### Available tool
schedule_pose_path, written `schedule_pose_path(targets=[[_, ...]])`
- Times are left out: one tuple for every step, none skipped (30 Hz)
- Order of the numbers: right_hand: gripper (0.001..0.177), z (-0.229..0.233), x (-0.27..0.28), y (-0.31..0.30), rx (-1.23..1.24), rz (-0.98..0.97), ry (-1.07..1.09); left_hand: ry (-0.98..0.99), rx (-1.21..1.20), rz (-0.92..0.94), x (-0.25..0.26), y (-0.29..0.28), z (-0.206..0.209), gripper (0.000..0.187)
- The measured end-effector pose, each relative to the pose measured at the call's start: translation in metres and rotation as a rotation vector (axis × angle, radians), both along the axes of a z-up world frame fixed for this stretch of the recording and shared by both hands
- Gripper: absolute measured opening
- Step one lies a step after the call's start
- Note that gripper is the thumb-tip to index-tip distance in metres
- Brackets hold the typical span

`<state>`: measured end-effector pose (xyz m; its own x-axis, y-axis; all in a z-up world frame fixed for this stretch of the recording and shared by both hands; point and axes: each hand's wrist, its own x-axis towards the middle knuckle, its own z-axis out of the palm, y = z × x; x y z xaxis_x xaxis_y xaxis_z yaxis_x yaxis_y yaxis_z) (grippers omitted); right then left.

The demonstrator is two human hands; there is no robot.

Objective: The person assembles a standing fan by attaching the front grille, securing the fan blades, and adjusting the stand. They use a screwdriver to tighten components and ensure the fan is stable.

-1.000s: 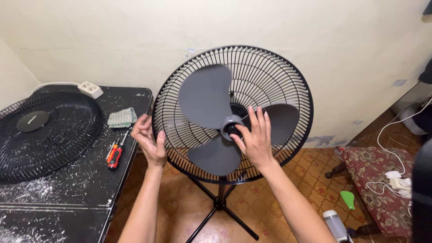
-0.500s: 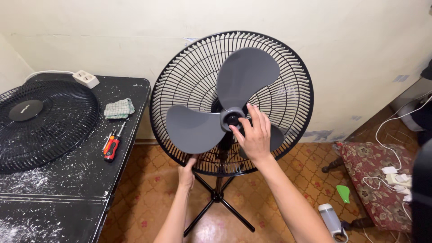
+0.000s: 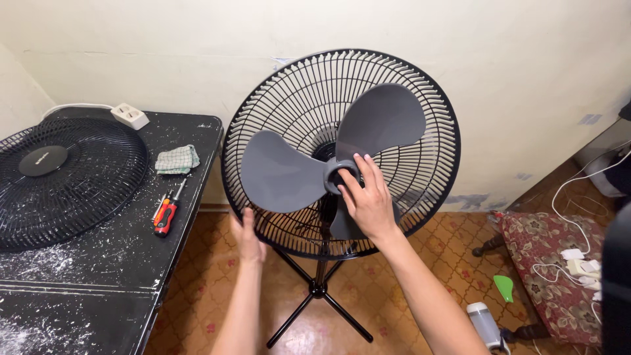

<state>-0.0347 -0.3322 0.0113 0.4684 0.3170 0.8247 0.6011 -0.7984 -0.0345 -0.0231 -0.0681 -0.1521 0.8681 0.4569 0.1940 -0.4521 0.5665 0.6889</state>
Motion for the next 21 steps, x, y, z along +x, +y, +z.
schedule_pose_path(targets=[[0.034,0.000,0.001,-0.001,-0.012,-0.002,-0.005,0.027,0.095,0.040,0.004,0.013,0.010,0.069],[0.033,0.000,0.003,-0.002,-0.024,-0.003,-0.010,-0.010,0.156,0.023,0.007,0.024,0.020,0.066],[0.034,0.000,0.004,-0.002,-0.035,-0.004,-0.005,-0.047,0.217,0.007,0.009,0.035,0.031,0.063],[0.035,-0.001,0.004,-0.003,-0.046,-0.004,-0.001,-0.065,0.331,-0.010,0.012,0.045,0.043,0.060],[0.035,-0.002,0.004,-0.003,-0.055,-0.004,0.003,-0.085,0.447,-0.026,0.015,0.056,0.056,0.056],[0.036,-0.002,0.004,-0.003,-0.062,-0.006,0.013,-0.104,0.563,-0.042,0.018,0.060,0.069,0.052],[0.036,-0.002,0.005,-0.003,-0.069,-0.009,0.019,-0.085,0.608,-0.071,0.021,0.064,0.082,0.051],[0.037,-0.001,0.005,-0.003,-0.076,-0.012,0.025,-0.066,0.653,-0.099,0.022,0.071,0.096,0.050],[0.036,0.000,0.005,-0.003,-0.080,-0.015,0.013,-0.047,0.701,-0.129,0.025,0.076,0.110,0.049],[0.036,0.001,0.006,-0.002,-0.084,-0.017,0.001,-0.049,0.740,-0.142,0.030,0.076,0.122,0.049],[0.036,0.001,0.005,-0.003,-0.092,-0.020,-0.006,-0.047,0.774,-0.156,0.034,0.075,0.131,0.048],[0.034,0.000,0.004,-0.003,-0.088,-0.026,-0.029,-0.045,0.808,-0.171,0.034,0.073,0.136,0.049],[0.033,0.000,0.004,-0.002,-0.082,-0.030,-0.053,-0.037,0.814,-0.154,0.033,0.070,0.139,0.049],[0.032,0.000,0.004,-0.001,-0.076,-0.035,-0.076,-0.030,0.821,-0.136,0.033,0.066,0.141,0.049],[0.032,0.000,0.004,0.000,-0.075,-0.053,-0.090,-0.022,0.829,-0.117,0.032,0.063,0.143,0.049],[0.032,0.000,0.005,0.001,-0.073,-0.071,-0.104,-0.019,0.842,-0.107,0.031,0.062,0.145,0.046],[0.033,-0.001,0.004,0.002,-0.073,-0.090,-0.115,-0.015,0.854,-0.101,0.028,0.060,0.145,0.044],[0.034,-0.002,0.004,0.003,-0.037,-0.101,-0.121,-0.011,0.866,-0.094,0.025,0.059,0.146,0.042],[0.035,-0.005,0.004,0.005,-0.003,-0.113,-0.127,-0.017,0.857,-0.100,0.023,0.058,0.147,0.041],[0.036,-0.007,0.004,0.007,0.032,-0.125,-0.132,-0.022,0.848,-0.106,0.021,0.057,0.148,0.040],[0.038,-0.009,0.004,0.009,0.051,-0.153,-0.136,-0.029,0.838,-0.112,0.019,0.056,0.149,0.039]])
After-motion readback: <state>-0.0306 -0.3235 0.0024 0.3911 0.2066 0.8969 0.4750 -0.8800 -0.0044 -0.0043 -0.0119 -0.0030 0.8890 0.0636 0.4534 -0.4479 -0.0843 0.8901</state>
